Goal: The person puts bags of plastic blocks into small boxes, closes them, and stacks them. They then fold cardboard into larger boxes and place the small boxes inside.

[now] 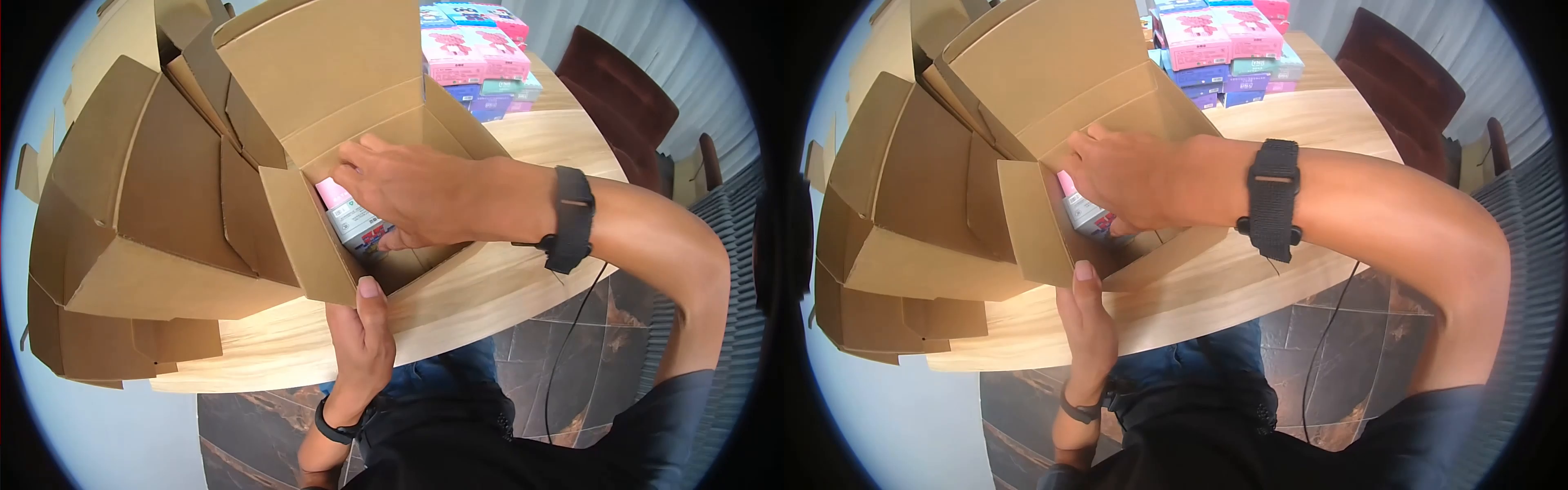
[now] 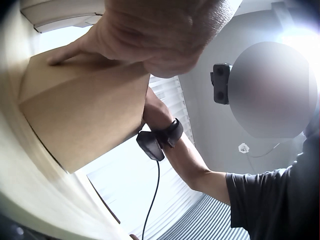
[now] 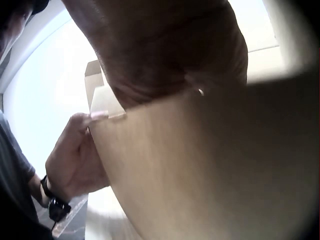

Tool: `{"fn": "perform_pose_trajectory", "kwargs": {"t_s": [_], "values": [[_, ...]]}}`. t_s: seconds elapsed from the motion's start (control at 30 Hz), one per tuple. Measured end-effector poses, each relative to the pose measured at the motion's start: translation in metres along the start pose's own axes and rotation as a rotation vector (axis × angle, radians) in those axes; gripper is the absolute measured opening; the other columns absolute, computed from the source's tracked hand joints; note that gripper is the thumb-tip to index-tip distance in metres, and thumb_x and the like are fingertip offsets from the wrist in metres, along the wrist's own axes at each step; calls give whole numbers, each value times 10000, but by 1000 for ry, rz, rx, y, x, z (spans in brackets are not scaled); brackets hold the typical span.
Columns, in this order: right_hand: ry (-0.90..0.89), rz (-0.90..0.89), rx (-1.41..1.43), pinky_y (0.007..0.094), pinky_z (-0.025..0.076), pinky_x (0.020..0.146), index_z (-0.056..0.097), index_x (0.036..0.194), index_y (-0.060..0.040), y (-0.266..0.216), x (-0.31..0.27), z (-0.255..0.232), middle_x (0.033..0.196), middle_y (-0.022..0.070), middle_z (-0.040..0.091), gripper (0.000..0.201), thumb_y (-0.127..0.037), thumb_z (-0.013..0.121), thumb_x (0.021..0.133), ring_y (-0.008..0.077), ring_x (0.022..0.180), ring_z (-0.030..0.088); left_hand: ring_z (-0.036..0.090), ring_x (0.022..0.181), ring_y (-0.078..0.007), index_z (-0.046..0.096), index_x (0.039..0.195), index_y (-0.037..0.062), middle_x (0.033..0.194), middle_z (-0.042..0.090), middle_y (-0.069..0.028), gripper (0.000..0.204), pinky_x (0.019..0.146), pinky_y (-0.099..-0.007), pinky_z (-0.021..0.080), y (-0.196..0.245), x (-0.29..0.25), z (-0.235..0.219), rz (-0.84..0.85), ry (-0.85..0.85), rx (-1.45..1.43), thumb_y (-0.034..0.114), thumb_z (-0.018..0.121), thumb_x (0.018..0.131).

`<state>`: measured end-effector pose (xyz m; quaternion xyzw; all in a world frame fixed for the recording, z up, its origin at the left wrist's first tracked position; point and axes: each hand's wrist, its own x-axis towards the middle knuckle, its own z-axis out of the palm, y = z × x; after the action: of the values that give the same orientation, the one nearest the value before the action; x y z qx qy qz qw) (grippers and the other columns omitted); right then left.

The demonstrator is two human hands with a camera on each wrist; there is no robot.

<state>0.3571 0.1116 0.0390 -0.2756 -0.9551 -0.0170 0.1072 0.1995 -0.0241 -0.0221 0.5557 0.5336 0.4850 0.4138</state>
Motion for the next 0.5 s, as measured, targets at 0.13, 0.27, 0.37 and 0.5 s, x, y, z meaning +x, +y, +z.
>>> {"fn": "perform_pose_trajectory", "kwargs": {"t_s": [0.13, 0.27, 0.37, 0.5], "values": [[-165, 15, 54, 398, 521, 907, 589, 1218, 48, 9, 9, -14, 1188, 141, 573, 650, -240, 896, 723, 288, 1103, 553, 373, 830, -191, 459, 994, 0, 902, 410, -57, 290, 764, -364, 361, -16, 1, 11, 78, 60, 29, 256, 396, 1115], [-124, -23, -10, 399, 493, 886, 609, 1204, 33, 3, 10, -21, 1181, 134, 579, 617, -244, 891, 729, 284, 1097, 566, 304, 773, -132, 376, 838, 66, 819, 326, 9, 412, 680, -325, 306, -20, -4, 8, 39, 64, 132, 331, 290, 1141], [-199, 9, 10, 395, 484, 879, 609, 1207, 28, 3, 13, -21, 1175, 126, 584, 618, -238, 890, 725, 275, 1098, 575, 308, 783, -125, 378, 842, 78, 831, 330, 20, 433, 681, -327, 307, -27, -6, 13, -54, 71, 35, 384, 289, 1136], [-156, -79, -3, 394, 499, 905, 575, 1288, -1, 3, 10, -21, 1198, 137, 578, 654, -197, 875, 740, 284, 1115, 591, 311, 796, -115, 378, 847, 101, 856, 337, 44, 518, 690, -315, 312, -47, 6, 27, 191, 90, -220, 561, 376, 1086]]}}
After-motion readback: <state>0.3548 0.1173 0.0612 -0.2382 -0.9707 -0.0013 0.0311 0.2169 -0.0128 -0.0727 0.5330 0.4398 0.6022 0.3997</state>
